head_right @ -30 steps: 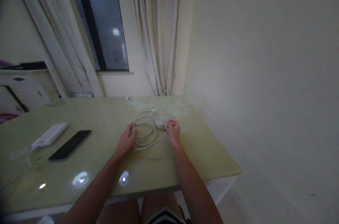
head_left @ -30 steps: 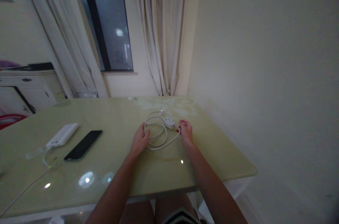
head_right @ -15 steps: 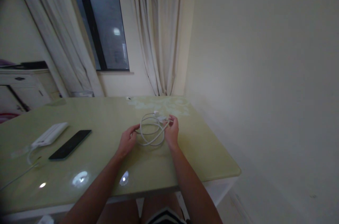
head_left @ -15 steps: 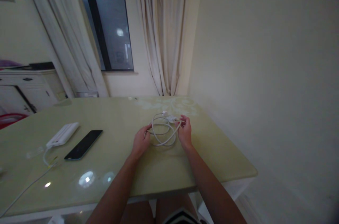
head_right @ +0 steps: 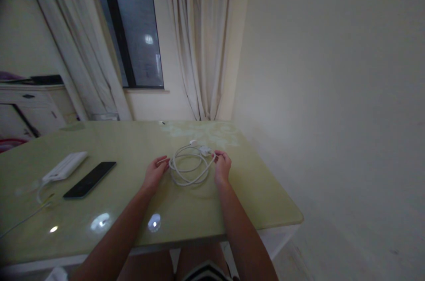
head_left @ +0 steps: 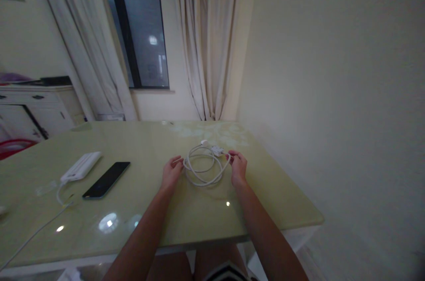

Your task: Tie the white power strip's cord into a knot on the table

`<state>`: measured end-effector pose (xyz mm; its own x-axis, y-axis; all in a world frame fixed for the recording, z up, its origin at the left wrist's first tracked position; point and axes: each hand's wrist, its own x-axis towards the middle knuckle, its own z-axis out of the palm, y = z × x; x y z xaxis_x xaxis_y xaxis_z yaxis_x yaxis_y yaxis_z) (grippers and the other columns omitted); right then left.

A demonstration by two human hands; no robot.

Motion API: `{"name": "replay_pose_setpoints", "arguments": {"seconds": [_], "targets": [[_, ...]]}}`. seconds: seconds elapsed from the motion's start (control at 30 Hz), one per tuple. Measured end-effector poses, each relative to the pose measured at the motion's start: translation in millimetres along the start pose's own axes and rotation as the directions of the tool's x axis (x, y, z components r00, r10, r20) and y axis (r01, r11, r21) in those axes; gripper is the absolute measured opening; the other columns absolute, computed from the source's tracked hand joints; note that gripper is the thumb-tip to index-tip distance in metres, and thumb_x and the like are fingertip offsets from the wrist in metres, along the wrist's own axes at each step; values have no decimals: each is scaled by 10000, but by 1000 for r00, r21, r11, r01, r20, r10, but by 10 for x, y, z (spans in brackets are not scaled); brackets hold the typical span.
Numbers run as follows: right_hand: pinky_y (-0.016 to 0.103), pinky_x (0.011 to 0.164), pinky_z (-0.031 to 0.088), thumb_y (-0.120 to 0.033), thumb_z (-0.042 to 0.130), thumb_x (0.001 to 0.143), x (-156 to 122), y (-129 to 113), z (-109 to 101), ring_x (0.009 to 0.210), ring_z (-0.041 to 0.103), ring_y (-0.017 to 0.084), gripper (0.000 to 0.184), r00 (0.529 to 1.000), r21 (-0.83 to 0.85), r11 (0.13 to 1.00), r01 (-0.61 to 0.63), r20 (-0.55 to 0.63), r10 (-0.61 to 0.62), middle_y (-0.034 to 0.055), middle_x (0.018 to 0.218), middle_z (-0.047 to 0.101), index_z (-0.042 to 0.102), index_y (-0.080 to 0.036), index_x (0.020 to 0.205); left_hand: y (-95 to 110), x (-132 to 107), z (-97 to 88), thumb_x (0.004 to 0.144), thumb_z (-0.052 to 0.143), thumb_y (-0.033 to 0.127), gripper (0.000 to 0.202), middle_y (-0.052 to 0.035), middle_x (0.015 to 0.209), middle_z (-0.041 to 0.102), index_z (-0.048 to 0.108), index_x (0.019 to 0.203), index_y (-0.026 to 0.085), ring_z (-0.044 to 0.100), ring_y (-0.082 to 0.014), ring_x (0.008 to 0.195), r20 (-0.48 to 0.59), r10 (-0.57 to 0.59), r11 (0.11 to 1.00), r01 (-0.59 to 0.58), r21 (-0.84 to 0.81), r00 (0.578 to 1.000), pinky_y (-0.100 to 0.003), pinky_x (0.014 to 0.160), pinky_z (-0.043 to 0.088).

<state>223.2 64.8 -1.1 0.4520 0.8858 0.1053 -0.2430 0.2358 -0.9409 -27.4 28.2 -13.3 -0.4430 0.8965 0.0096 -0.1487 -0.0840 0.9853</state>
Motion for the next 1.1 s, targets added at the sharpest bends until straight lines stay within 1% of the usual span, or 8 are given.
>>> {"name": "replay_pose_setpoints", "arguments": {"seconds": [0.2, 0.3, 0.43, 0.57, 0.7, 0.8, 0.93, 1.1], "targets": [[244, 458, 482, -344, 576, 676, -56, -59, 5, 471, 573, 132, 227, 996, -85, 996, -33, 76, 40, -25, 646, 625, 625, -187, 834, 8, -51, 21, 774, 702, 124, 264, -126, 1080, 738, 673, 1036, 142, 714, -155, 934, 69, 15, 967, 3, -256, 998, -348, 971, 537], [249, 438, 479, -390, 595, 710, -85, -70, 20, 468, 577, 140, 239, 991, -143, 990, 10, 137, 10, -24, 640, 622, 625, -189, 836, -21, -51, 14, 738, 779, 257, 340, -114, 1059, 743, 701, 1049, 143, 705, -170, 902, 103, 50, 978, -28, -208, 993, -363, 947, 536], [293, 566, 561, -377, 608, 736, -117, -101, 51, 597, 654, 164, 243, 977, -56, 998, 41, 210, -29, 14, 758, 677, 646, -179, 874, -53, -36, -5, 689, 818, 380, 463, -115, 1032, 748, 716, 1072, 141, 700, -196, 888, 114, 71, 990, -56, -126, 991, -401, 946, 524], [354, 839, 579, -350, 677, 761, -160, -123, 90, 907, 707, 205, 281, 939, -10, 976, 218, 277, -206, 78, 996, 729, 665, -183, 987, -18, -76, 7, 695, 821, 388, 468, -129, 1152, 725, 721, 1092, 161, 683, -222, 1040, 131, 98, 988, -81, -134, 987, -418, 1022, 486], [381, 877, 568, -371, 724, 766, -180, -104, 90, 988, 690, 220, 380, 907, -70, 945, 319, 313, -283, 115, 1122, 709, 658, -186, 1091, 64, -150, 43, 738, 813, 363, 450, -115, 1275, 678, 693, 1143, 210, 680, -203, 1061, 203, 24, 952, 39, -302, 979, -372, 932, 542], [393, 888, 559, -401, 723, 779, -161, -90, 58, 980, 686, 229, 383, 906, -132, 916, 379, 256, -338, 119, 1097, 708, 657, -177, 1083, 125, -187, 65, 772, 802, 267, 366, -85, 1152, 726, 692, 1115, 202, 699, -140, 934, 239, -65, 900, 160, -406, 969, -268, 846, 563], [384, 876, 548, -451, 663, 825, -125, -79, 18, 938, 684, 229, 397, 918, -168, 907, 387, 164, -361, 110, 1018, 712, 646, -158, 1094, 211, -242, 71, 844, 738, 219, 174, -91, 1014, 747, 725, 990, 125, 683, -91, 790, 411, -181, 858, 348, -379, 893, -165, 730, 557], [353, 880, 516, -489, 554, 892, -120, -32, 3, 972, 653, 221, 382, 907, -229, 879, 419, 144, -395, 98, 1056, 702, 655, -172, 1080, 274, -339, 83, 826, 772, 296, 282, -30, 904, 700, 731, 1052, 132, 479, 7, 488, 573, -214, 829, 457, -322, 791, -108, 447, 419]]}}
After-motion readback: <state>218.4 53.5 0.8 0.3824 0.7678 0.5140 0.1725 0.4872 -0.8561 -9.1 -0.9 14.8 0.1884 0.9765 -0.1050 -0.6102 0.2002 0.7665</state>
